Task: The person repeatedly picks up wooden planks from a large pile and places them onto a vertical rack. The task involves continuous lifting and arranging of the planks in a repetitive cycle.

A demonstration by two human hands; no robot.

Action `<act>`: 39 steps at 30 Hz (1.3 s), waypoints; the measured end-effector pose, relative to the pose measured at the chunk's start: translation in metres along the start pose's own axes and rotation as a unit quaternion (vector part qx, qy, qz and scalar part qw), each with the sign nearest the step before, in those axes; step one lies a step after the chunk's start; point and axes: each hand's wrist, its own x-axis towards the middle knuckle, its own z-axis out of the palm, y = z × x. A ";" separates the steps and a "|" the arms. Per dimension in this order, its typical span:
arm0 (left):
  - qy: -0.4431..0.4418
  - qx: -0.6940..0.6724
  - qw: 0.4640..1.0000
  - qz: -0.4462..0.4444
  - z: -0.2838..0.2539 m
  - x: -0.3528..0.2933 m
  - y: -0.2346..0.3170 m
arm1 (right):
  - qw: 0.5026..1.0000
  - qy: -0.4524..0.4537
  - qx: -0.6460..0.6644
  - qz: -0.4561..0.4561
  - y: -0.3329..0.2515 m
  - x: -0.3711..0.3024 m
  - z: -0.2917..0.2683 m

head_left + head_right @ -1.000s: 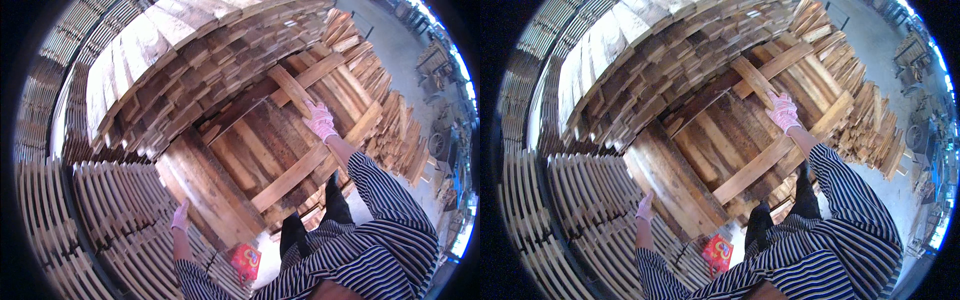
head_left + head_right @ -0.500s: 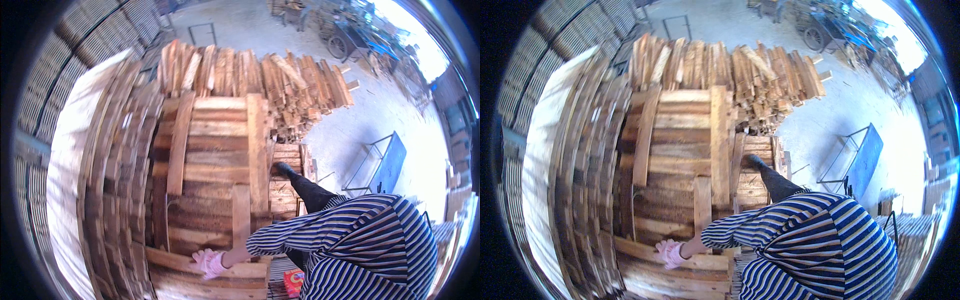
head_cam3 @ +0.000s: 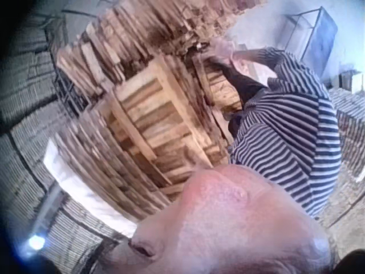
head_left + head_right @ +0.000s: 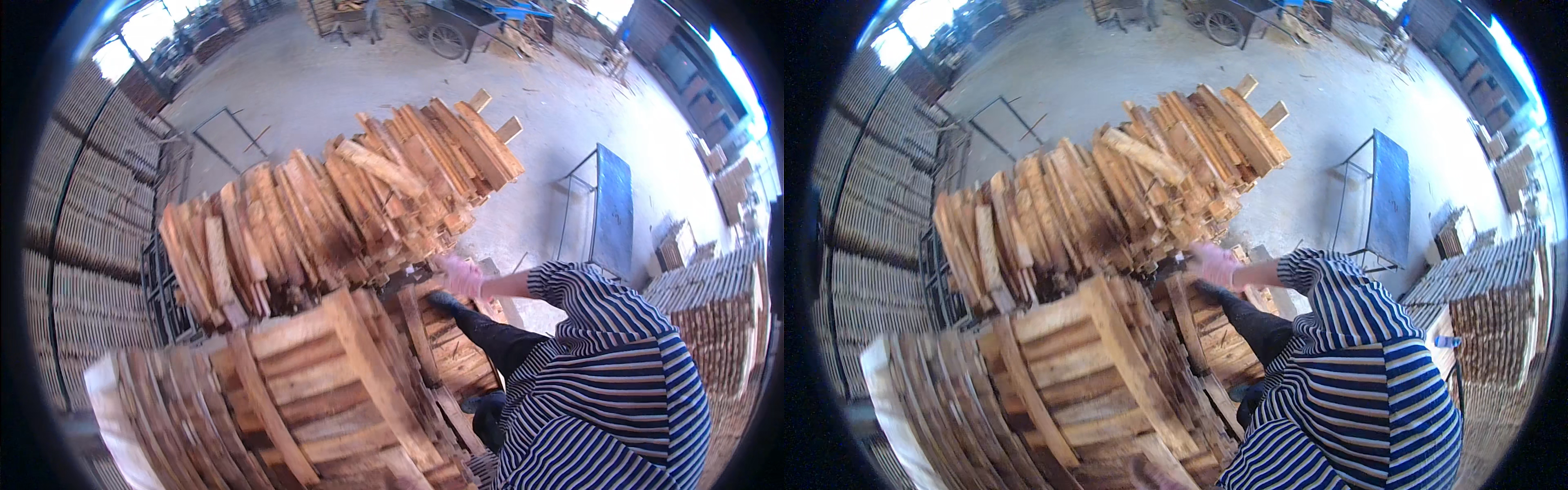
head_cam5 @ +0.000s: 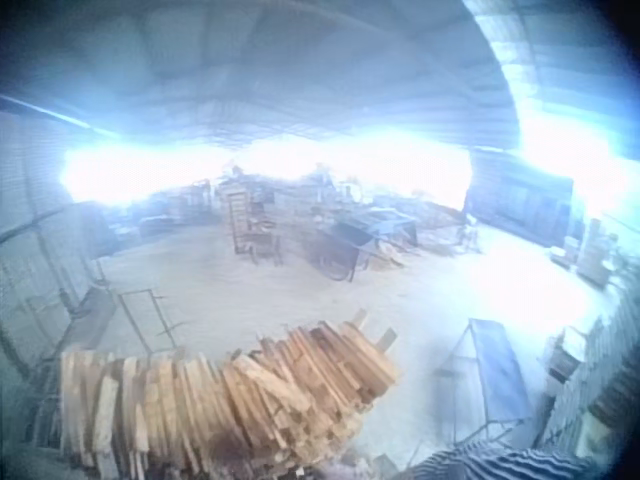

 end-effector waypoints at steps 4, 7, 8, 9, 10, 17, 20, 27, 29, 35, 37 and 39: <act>-0.120 -0.076 0.988 -0.060 0.239 0.076 0.098 | 0.955 0.188 -0.044 0.225 0.121 0.130 -0.057; -0.238 -0.019 0.963 -0.124 0.354 0.143 0.110 | 0.933 0.150 0.028 0.327 0.160 0.202 -0.102; -0.263 -0.016 0.957 -0.121 0.388 0.164 0.105 | 0.927 0.169 0.087 0.324 0.188 0.224 -0.110; -0.278 -0.012 0.954 -0.112 0.417 0.188 0.098 | 0.920 0.182 0.152 0.312 0.192 0.244 -0.114; -0.310 -0.006 0.947 -0.087 0.450 0.216 0.085 | 0.915 0.148 0.183 0.327 0.200 0.257 -0.119; -0.411 0.146 0.887 0.150 0.718 0.304 0.119 | 0.717 0.235 0.622 0.210 0.240 0.289 -0.099; -0.305 0.266 0.820 0.405 0.813 0.321 0.124 | 0.739 0.143 0.604 0.262 0.259 0.296 -0.114; -0.179 0.301 0.907 0.232 0.868 0.366 0.134 | 0.659 0.020 0.689 0.300 0.228 0.287 -0.119; -0.303 0.123 0.945 0.003 0.843 0.374 0.163 | 0.638 -0.003 0.700 0.321 0.195 0.266 -0.141; -0.415 0.021 0.909 -0.036 0.811 0.377 0.211 | 0.586 -0.033 0.779 0.220 0.185 0.279 -0.112; -0.387 0.062 0.914 0.104 0.796 0.462 0.226 | 0.613 -0.089 0.771 0.148 0.117 0.312 -0.137; -0.325 0.175 0.917 0.151 0.790 0.426 0.241 | 0.604 -0.055 0.778 0.168 0.131 0.294 -0.142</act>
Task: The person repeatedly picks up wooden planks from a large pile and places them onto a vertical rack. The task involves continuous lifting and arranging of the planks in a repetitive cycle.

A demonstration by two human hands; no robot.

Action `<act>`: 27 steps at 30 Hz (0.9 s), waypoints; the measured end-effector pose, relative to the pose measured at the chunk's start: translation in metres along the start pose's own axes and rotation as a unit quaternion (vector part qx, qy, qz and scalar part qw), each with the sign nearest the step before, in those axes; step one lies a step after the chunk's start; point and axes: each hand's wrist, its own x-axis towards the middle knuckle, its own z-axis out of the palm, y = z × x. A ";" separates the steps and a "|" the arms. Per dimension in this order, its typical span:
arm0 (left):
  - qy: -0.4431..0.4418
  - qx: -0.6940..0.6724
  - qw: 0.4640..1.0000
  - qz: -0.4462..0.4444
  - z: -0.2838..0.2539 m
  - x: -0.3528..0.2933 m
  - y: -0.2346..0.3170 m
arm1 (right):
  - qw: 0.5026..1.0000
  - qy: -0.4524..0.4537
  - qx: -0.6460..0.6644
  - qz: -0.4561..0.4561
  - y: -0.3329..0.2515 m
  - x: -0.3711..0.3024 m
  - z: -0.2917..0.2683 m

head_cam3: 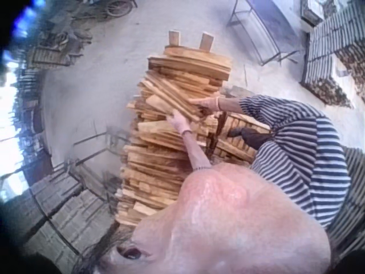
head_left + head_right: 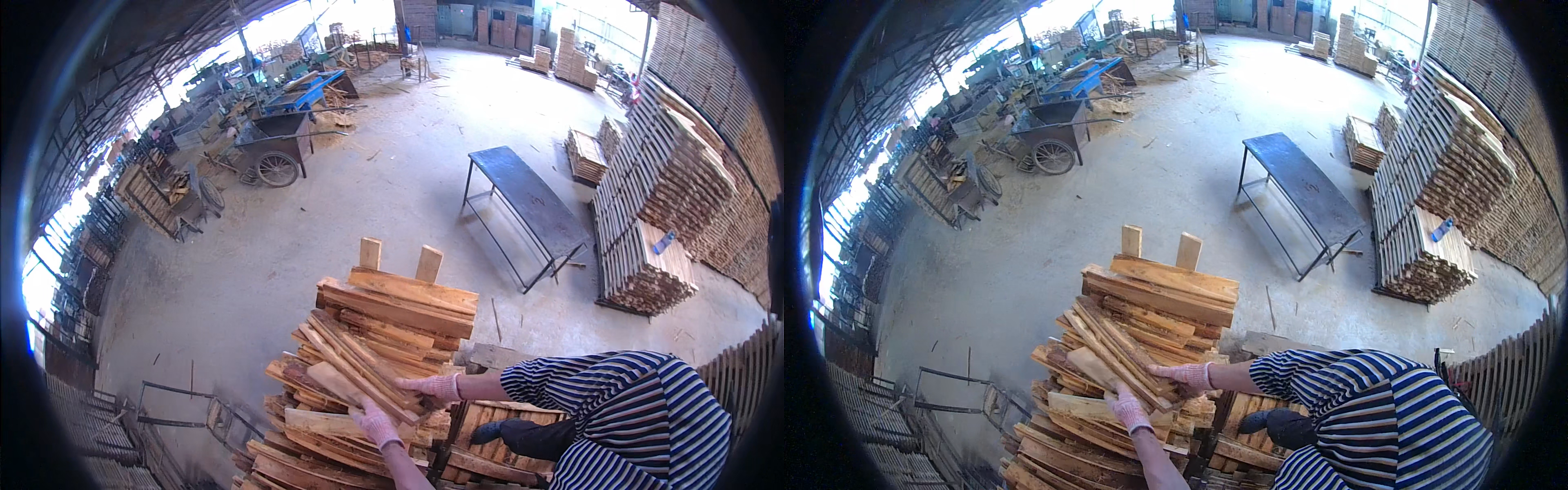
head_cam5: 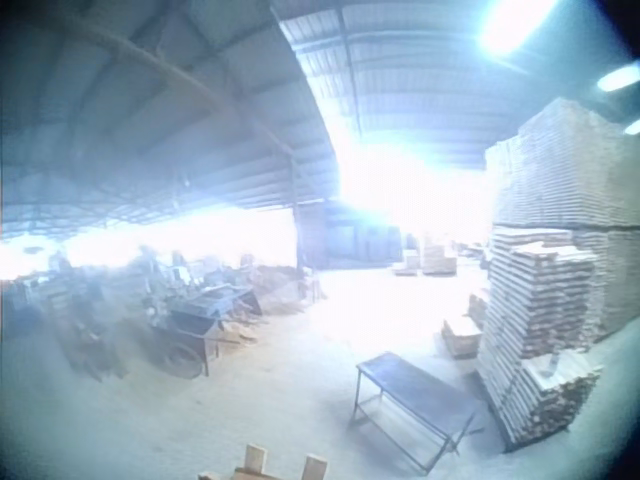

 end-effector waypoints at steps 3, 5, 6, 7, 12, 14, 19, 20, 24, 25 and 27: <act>0.053 0.119 0.990 0.056 -0.034 -0.023 0.027 | 0.993 0.109 0.052 -0.017 -0.010 -0.014 -0.010; 0.139 0.101 0.980 0.097 -0.079 -0.025 0.028 | 0.994 0.092 0.058 -0.026 -0.029 -0.031 -0.001; 0.160 0.185 0.964 0.104 -0.082 -0.019 0.004 | 0.993 0.094 0.070 -0.016 -0.034 -0.034 -0.014; 0.233 0.278 0.927 0.097 -0.130 -0.003 -0.023 | 0.997 0.062 0.041 0.003 -0.045 -0.045 0.043; -0.063 -0.049 0.997 -0.010 -0.062 -0.077 0.025 | 0.998 0.012 0.059 -0.010 -0.010 -0.121 0.082; -0.327 -0.423 0.834 -0.138 -0.005 -0.128 0.047 | 0.997 0.052 0.063 0.012 0.024 -0.165 0.050; -0.290 -0.502 0.806 -0.123 0.011 -0.189 0.023 | 0.972 0.160 -0.143 0.097 0.061 -0.298 0.033; -0.273 -0.508 0.810 -0.107 0.003 -0.194 0.008 | 0.966 0.129 -0.207 0.087 0.060 -0.317 0.038; -0.184 -0.565 0.800 -0.086 -0.007 -0.281 -0.002 | 0.920 0.046 -0.385 0.060 0.070 -0.409 0.034; -0.142 -0.558 0.807 -0.132 -0.001 -0.307 -0.004 | 0.908 0.040 -0.412 0.060 0.083 -0.418 0.013; -0.122 -0.579 0.805 -0.043 -0.037 -0.334 0.002 | 0.865 -0.037 -0.499 0.042 0.092 -0.419 0.004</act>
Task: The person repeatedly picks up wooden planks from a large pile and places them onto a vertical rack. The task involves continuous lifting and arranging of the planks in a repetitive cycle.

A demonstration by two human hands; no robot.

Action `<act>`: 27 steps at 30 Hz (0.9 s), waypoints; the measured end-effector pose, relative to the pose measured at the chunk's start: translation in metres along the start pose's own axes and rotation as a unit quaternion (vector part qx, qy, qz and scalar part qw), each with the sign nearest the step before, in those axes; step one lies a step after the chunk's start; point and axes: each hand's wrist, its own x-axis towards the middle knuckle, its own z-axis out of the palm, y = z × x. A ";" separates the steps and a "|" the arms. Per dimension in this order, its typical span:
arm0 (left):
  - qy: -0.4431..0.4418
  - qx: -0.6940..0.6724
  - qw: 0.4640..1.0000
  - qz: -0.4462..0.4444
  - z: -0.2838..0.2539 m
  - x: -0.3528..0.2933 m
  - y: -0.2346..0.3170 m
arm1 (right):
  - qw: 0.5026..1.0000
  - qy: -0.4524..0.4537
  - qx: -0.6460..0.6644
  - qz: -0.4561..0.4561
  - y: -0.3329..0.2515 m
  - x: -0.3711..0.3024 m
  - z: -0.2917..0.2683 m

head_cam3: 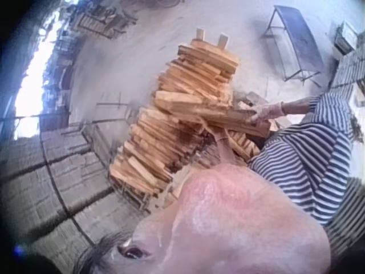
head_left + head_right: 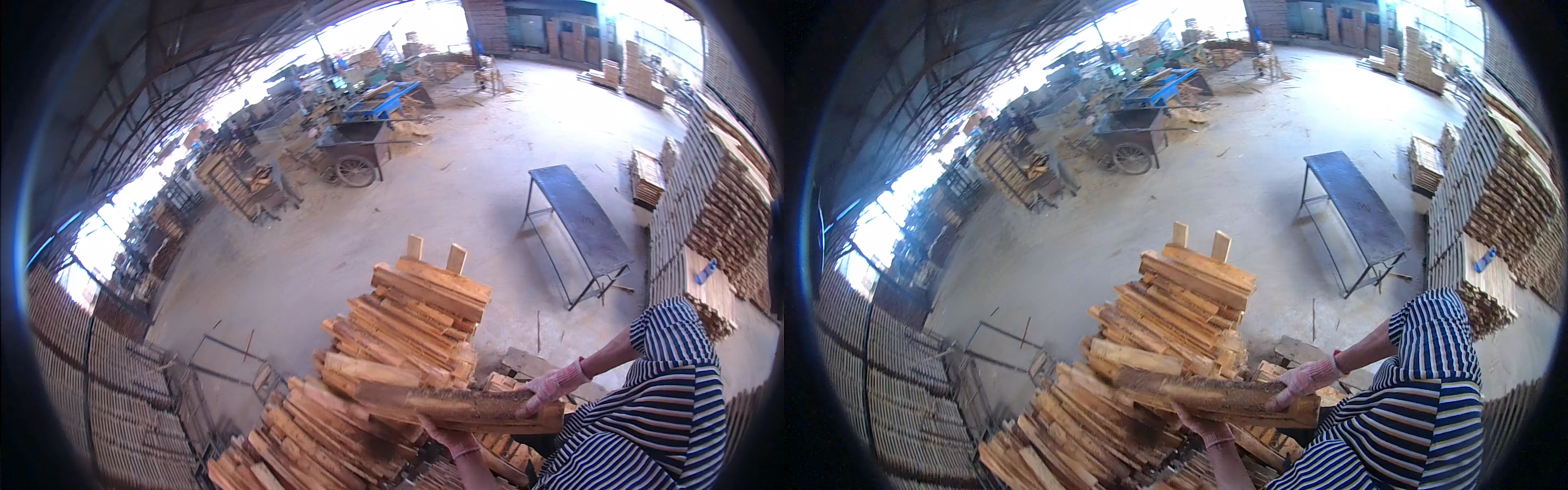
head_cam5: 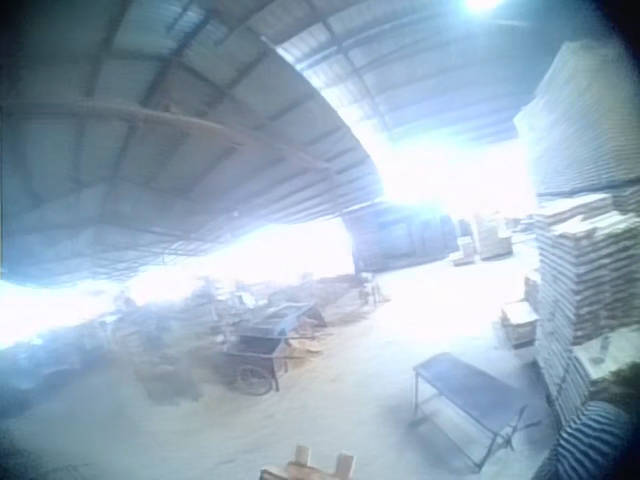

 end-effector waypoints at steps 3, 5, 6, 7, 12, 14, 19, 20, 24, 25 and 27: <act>-0.057 -0.032 0.997 0.051 -0.004 -0.071 0.025 | 0.983 -0.106 -0.148 -0.028 0.009 0.023 0.006; 0.047 0.000 0.996 0.078 0.023 -0.137 0.058 | 0.941 -0.200 -0.229 -0.145 0.004 0.054 0.033; 0.085 0.012 0.992 0.090 0.023 -0.162 0.073 | 0.940 -0.151 -0.221 -0.209 -0.019 0.054 0.061; 0.088 0.005 0.991 0.102 -0.012 -0.178 0.079 | 0.932 -0.110 -0.209 -0.275 -0.052 0.046 0.099; 0.134 -0.083 0.956 0.247 -0.105 -0.279 0.091 | 0.802 -0.064 -0.383 -0.455 -0.086 0.053 0.268; 0.179 -0.127 0.933 0.286 -0.103 -0.323 0.097 | 0.803 -0.106 -0.400 -0.430 -0.088 0.033 0.305; 0.356 -0.168 0.836 0.382 -0.049 -0.369 0.057 | 0.792 -0.267 -0.377 -0.399 -0.068 0.035 0.300; 0.405 -0.167 0.810 0.389 -0.059 -0.397 0.048 | 0.777 -0.277 -0.411 -0.388 -0.052 0.035 0.318; 0.539 -0.126 0.755 0.351 -0.070 -0.537 0.043 | 0.749 -0.289 -0.478 -0.358 0.021 0.028 0.416; 0.552 -0.141 0.723 0.391 -0.105 -0.589 0.012 | 0.734 -0.303 -0.504 -0.340 0.045 0.005 0.453; 0.543 -0.174 0.685 0.454 -0.134 -0.644 -0.036 | 0.693 -0.303 -0.575 -0.312 0.077 -0.018 0.489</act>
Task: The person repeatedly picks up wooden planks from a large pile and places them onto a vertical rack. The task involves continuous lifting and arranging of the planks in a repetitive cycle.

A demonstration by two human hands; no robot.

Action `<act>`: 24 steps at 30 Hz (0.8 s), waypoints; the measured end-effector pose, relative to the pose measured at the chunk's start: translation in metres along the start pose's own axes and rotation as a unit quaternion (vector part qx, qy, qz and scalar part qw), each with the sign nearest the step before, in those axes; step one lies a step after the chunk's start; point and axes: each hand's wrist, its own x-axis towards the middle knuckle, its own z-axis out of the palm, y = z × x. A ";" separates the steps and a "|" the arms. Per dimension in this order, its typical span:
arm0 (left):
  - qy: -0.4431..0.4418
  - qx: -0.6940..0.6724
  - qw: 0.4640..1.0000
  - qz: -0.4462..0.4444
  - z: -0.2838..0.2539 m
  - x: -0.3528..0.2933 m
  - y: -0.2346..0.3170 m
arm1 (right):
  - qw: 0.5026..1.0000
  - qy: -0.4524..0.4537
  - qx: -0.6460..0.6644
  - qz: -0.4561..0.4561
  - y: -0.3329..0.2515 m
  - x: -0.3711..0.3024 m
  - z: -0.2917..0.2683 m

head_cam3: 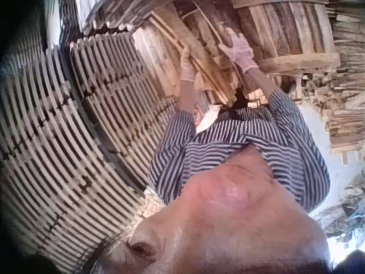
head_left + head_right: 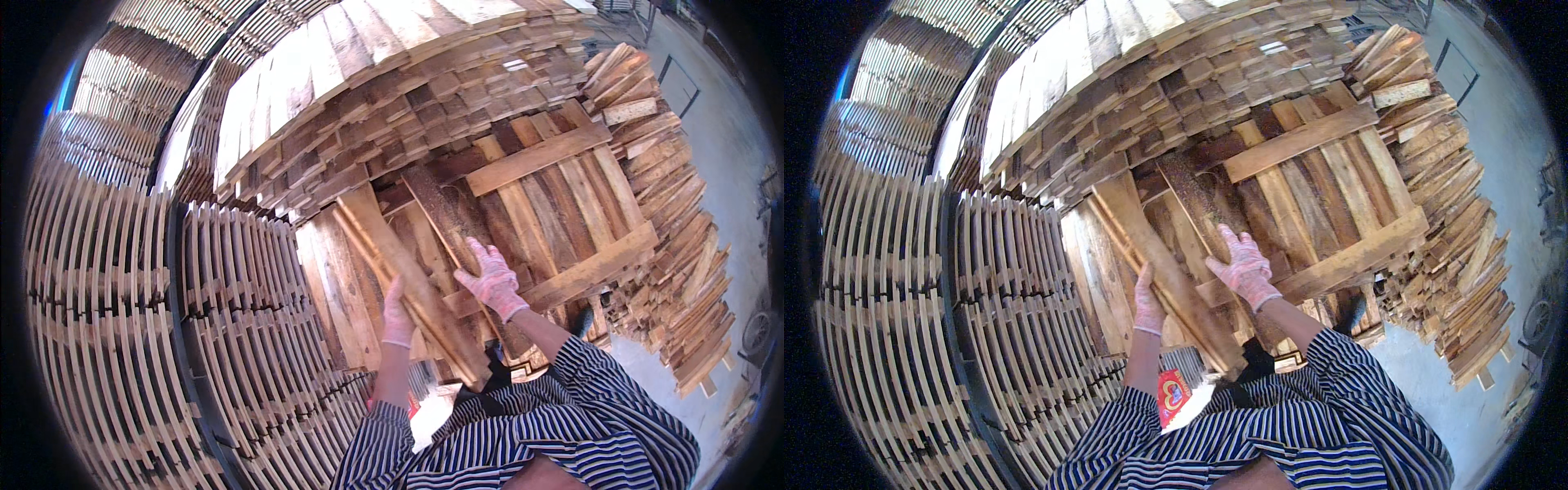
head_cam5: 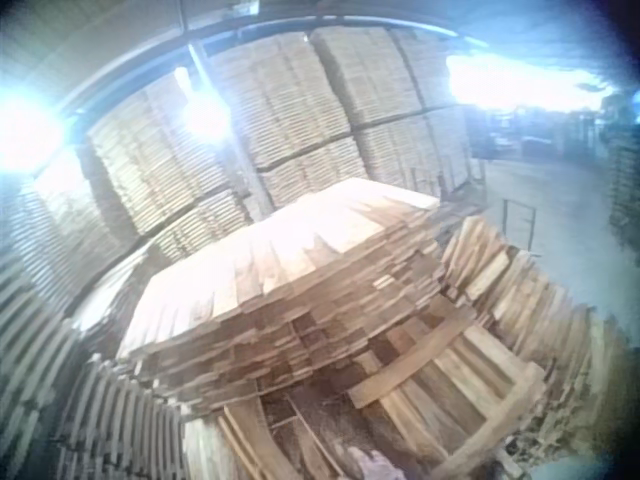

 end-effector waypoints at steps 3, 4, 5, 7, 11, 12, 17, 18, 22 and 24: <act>-0.054 -0.025 0.998 -0.026 -0.037 0.005 0.033 | 0.998 -0.028 -0.028 0.043 -0.039 0.036 0.044; -0.035 -0.003 0.999 -0.012 -0.041 0.014 0.036 | 0.998 -0.022 -0.048 0.045 -0.046 0.053 0.059; -0.011 0.017 1.000 0.006 -0.053 0.023 0.041 | 0.998 -0.036 -0.045 0.034 -0.060 0.065 0.074; -0.017 -0.031 0.999 -0.015 -0.079 0.031 0.050 | 0.994 -0.076 -0.072 -0.020 -0.083 0.079 0.091; 0.030 -0.027 0.999 0.020 -0.121 0.035 0.041 | 0.978 -0.089 -0.148 -0.119 -0.121 0.046 0.097; 0.009 -0.062 0.998 0.000 -0.106 0.038 0.039 | 0.977 -0.118 -0.118 -0.135 -0.126 0.031 0.094; -0.015 -0.091 0.994 -0.056 -0.048 0.037 0.024 | 0.991 -0.079 0.072 -0.083 -0.112 -0.007 0.085; -0.013 -0.091 0.993 -0.067 -0.043 0.042 0.023 | 0.991 -0.046 0.092 -0.089 -0.100 -0.007 0.085; 0.006 -0.014 0.999 -0.033 -0.066 0.074 0.030 | 0.997 0.071 -0.021 -0.018 -0.078 0.012 0.069; -0.048 -0.067 0.991 -0.101 -0.078 0.082 0.038 | 0.994 0.055 -0.056 0.076 -0.073 0.039 0.066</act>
